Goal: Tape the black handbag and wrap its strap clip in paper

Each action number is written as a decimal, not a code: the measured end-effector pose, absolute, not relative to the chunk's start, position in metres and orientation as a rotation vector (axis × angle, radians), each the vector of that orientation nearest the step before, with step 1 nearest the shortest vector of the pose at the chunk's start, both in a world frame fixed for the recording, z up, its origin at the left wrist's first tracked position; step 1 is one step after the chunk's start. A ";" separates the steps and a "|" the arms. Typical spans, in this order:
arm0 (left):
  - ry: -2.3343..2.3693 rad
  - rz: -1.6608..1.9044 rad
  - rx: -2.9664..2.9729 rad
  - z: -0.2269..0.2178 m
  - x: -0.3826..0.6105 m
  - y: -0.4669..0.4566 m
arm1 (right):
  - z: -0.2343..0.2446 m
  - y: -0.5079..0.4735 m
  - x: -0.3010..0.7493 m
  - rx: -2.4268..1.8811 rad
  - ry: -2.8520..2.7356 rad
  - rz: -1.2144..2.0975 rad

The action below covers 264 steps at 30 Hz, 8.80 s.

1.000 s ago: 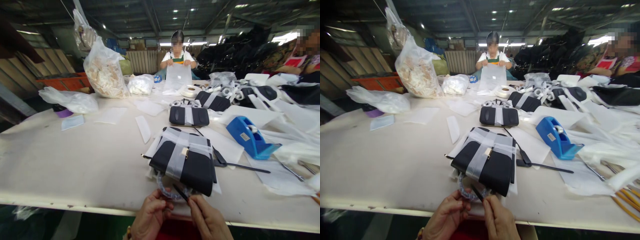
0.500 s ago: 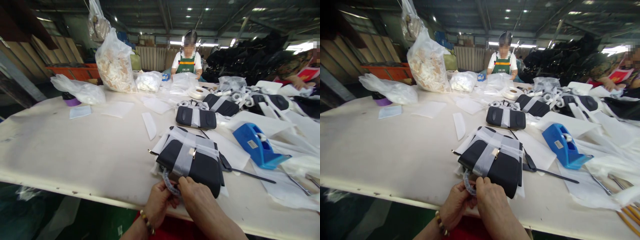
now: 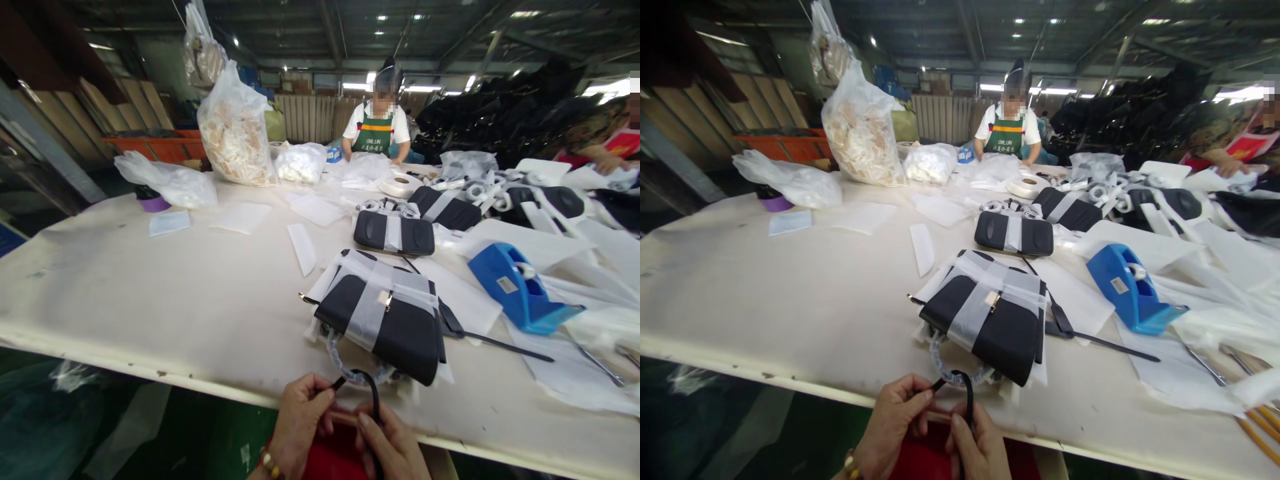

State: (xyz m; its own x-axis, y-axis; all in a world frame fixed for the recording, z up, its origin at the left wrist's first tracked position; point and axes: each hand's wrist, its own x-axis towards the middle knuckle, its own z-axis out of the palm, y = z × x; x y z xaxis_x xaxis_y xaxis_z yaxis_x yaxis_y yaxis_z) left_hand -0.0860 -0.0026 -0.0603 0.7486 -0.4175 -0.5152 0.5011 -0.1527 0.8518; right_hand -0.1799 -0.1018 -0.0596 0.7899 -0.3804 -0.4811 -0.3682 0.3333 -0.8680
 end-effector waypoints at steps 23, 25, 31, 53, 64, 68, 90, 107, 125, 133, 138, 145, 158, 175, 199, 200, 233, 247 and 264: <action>-0.166 -1.029 1.239 -0.069 -0.105 0.008 | -0.051 -0.129 -0.179 -1.302 0.485 0.209; -0.172 -1.033 1.279 -0.072 -0.107 0.008 | -0.046 -0.137 -0.188 -1.231 0.404 0.269; -0.133 -0.965 1.236 -0.072 -0.109 0.015 | -0.029 -0.144 -0.193 -1.299 0.299 0.292; -0.153 -0.683 1.556 -0.084 -0.130 0.032 | -0.039 -0.113 -0.178 -1.692 0.638 -0.107; -0.106 -0.689 1.566 -0.066 -0.142 0.031 | -0.041 -0.103 -0.179 -1.128 0.674 0.016; -0.059 -0.752 1.382 -0.066 -0.143 0.027 | -0.039 -0.105 -0.179 -1.081 0.642 0.056; 0.197 -0.871 1.366 -0.065 -0.135 0.012 | -0.056 -0.086 -0.176 -1.265 0.718 -0.171; 0.169 -0.915 1.497 -0.071 -0.126 0.012 | -0.036 -0.109 -0.183 -1.286 0.695 0.035; -0.057 -0.843 1.416 -0.072 -0.135 0.032 | -0.035 -0.108 -0.180 -1.272 0.621 0.061; 0.005 -0.832 1.415 -0.074 -0.136 0.032 | -0.038 -0.107 -0.180 -1.309 0.628 0.066; 0.019 -0.837 1.402 -0.069 -0.138 0.029 | -0.056 -0.095 -0.183 -1.367 0.681 -0.102; 0.028 -0.827 1.401 -0.062 -0.144 0.023 | -0.060 -0.085 -0.181 -1.269 0.726 -0.151; 0.255 -0.875 1.204 -0.066 -0.132 0.022 | -0.065 -0.091 -0.181 -1.103 0.746 -0.125; 0.325 -1.103 1.003 -0.068 -0.119 0.006 | -0.073 -0.080 -0.206 -1.468 0.741 -0.356; 0.277 -1.322 0.736 -0.057 -0.103 0.013 | -0.062 -0.121 -0.187 -1.490 0.484 -0.143; 0.301 -1.298 0.651 -0.056 -0.103 0.013 | -0.064 -0.117 -0.187 -1.452 0.485 -0.157; 0.120 -1.140 1.097 -0.057 -0.125 0.019 | -0.067 -0.103 -0.181 -1.617 0.266 -0.737; -0.781 -0.073 1.737 -0.030 -0.107 0.011 | -0.049 -0.095 -0.171 -1.432 0.527 -0.625; 0.109 -0.804 1.329 -0.023 -0.099 -0.014 | -0.062 -0.088 -0.166 -1.279 0.651 -0.512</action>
State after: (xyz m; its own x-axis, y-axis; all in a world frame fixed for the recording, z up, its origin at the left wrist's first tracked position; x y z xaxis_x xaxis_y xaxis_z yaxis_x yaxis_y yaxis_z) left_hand -0.0995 -0.0144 -0.0230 0.7321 -0.4576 -0.5047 0.5753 0.0185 0.8177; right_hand -0.1661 -0.0878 -0.0618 0.7187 -0.6771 -0.1579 -0.0061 0.2210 -0.9753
